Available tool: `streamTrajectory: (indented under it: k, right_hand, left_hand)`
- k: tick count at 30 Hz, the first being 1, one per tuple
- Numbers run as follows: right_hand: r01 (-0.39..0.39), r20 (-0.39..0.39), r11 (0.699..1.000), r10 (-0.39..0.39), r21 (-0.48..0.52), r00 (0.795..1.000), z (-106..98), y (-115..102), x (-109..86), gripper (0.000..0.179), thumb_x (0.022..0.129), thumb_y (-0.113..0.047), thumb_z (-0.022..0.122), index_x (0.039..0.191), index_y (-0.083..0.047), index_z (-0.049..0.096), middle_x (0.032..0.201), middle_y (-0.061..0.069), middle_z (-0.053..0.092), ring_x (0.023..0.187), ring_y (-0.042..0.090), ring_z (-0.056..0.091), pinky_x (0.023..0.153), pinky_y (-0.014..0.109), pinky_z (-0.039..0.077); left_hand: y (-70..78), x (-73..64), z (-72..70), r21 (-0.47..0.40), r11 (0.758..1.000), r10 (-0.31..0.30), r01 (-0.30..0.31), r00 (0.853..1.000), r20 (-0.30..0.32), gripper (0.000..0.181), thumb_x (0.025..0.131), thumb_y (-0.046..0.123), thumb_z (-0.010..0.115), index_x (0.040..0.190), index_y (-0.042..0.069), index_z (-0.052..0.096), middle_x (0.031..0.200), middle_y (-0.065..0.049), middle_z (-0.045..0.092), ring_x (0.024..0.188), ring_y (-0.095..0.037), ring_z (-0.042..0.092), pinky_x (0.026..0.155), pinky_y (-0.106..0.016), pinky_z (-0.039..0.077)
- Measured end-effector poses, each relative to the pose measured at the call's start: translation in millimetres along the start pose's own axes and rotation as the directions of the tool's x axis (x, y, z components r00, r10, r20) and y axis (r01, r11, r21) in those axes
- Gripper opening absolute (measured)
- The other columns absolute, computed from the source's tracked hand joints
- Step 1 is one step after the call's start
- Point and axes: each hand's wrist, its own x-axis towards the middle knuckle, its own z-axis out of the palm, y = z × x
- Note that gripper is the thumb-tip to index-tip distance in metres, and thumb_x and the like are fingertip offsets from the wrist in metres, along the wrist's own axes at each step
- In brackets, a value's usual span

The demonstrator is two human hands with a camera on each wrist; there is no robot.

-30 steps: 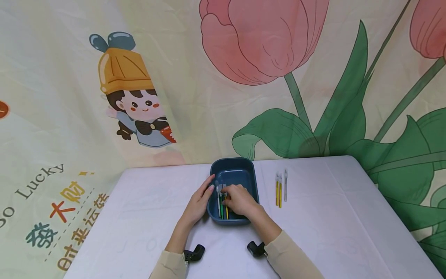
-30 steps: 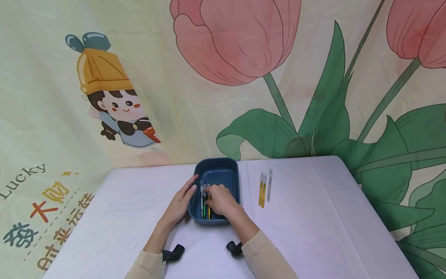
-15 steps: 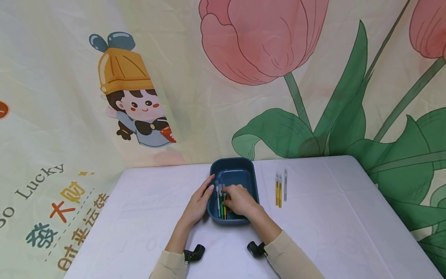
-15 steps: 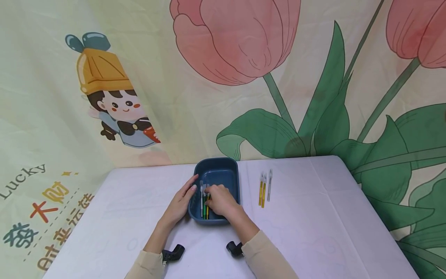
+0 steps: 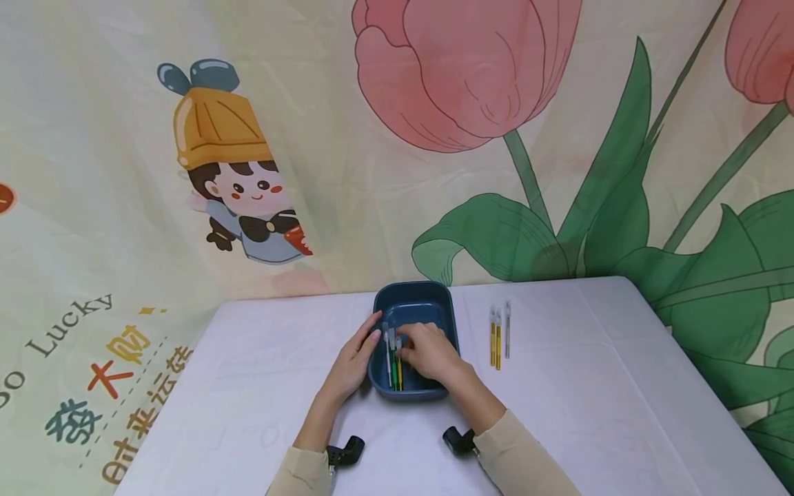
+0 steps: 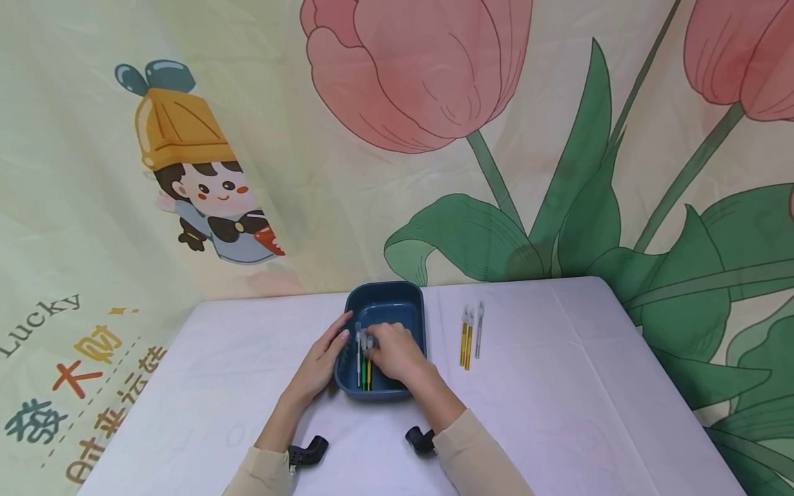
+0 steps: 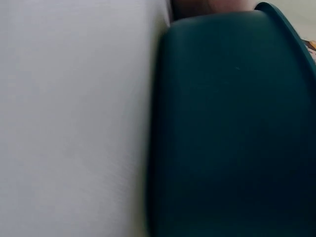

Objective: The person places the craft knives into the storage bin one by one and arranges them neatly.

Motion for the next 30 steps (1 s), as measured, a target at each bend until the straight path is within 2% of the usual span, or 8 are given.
streamTrajectory:
  k: [5, 11, 15, 20, 25, 30]
  right_hand:
    - [-0.006, -0.019, 1.0, 0.006, 0.03, 1.0, -11, -1, -1.9, 0.041, 0.099, -0.016, 0.073, 0.137, -0.003, 0.067, 0.08, -0.001, 0.07, 0.061, 0.008, 0.063, 0.058, 0.022, 0.055]
    - [0.014, -0.085, 1.0, -0.012, 0.018, 0.996, -25, 0, -5.1, 0.041, 0.098, -0.018, 0.074, 0.137, -0.005, 0.067, 0.08, -0.003, 0.067, 0.064, 0.01, 0.06, 0.058, 0.021, 0.053]
    - [0.016, -0.129, 1.0, -0.012, 0.025, 0.992, -35, -1, -8.2, 0.04, 0.098, -0.019, 0.075, 0.136, -0.006, 0.068, 0.082, -0.002, 0.067, 0.067, 0.011, 0.06, 0.059, 0.023, 0.053]
    - [-0.002, -0.161, 0.999, 0.01, 0.048, 0.987, -49, 0, -11.9, 0.04, 0.099, -0.019, 0.074, 0.137, -0.007, 0.068, 0.089, 0.0, 0.069, 0.071, 0.012, 0.061, 0.062, 0.025, 0.055]
    - [-0.045, -0.179, 0.996, 0.058, 0.075, 0.982, -59, 5, -14.5, 0.043, 0.1, -0.019, 0.072, 0.14, -0.006, 0.065, 0.092, 0.002, 0.071, 0.069, 0.011, 0.063, 0.063, 0.026, 0.057]
    - [-0.073, -0.213, 0.994, 0.089, 0.085, 0.973, -66, 10, -15.9, 0.043, 0.099, -0.018, 0.074, 0.139, -0.006, 0.065, 0.09, 0.002, 0.071, 0.065, 0.01, 0.064, 0.062, 0.026, 0.057]
  left_hand:
    - [0.6, -0.4, 0.7, 0.002, 1.0, -0.004, 0.004, 1.0, -0.012, 0.05, 0.113, 0.032, 0.043, 0.163, 0.024, 0.038, 0.17, -0.001, 0.033, 0.16, -0.027, 0.025, 0.13, -0.056, 0.017]
    - [0.4, -0.1, 1.6, 0.002, 1.0, -0.005, 0.005, 1.0, -0.021, 0.05, 0.113, 0.03, 0.044, 0.162, 0.024, 0.039, 0.169, -0.001, 0.034, 0.159, -0.027, 0.026, 0.13, -0.055, 0.018]
    - [-13.9, 6.7, 3.2, 0.015, 1.0, -0.006, 0.006, 1.0, -0.024, 0.05, 0.114, 0.033, 0.042, 0.163, 0.026, 0.037, 0.17, 0.0, 0.032, 0.16, -0.025, 0.025, 0.131, -0.054, 0.016]
    - [-34.0, 13.8, 4.4, 0.028, 1.0, 0.008, -0.007, 0.999, -0.043, 0.05, 0.112, 0.042, 0.042, 0.161, 0.035, 0.038, 0.17, 0.005, 0.033, 0.16, -0.023, 0.024, 0.131, -0.055, 0.015]
    - [-38.7, 14.5, 4.3, 0.041, 0.998, 0.041, -0.039, 0.998, -0.055, 0.05, 0.11, 0.05, 0.044, 0.159, 0.04, 0.04, 0.168, 0.011, 0.035, 0.159, -0.02, 0.027, 0.13, -0.054, 0.019]
    - [-37.9, 14.4, 4.6, 0.048, 0.998, 0.051, -0.048, 0.997, -0.059, 0.055, 0.108, 0.055, 0.044, 0.16, 0.036, 0.04, 0.167, 0.011, 0.036, 0.159, -0.021, 0.028, 0.13, -0.054, 0.02]
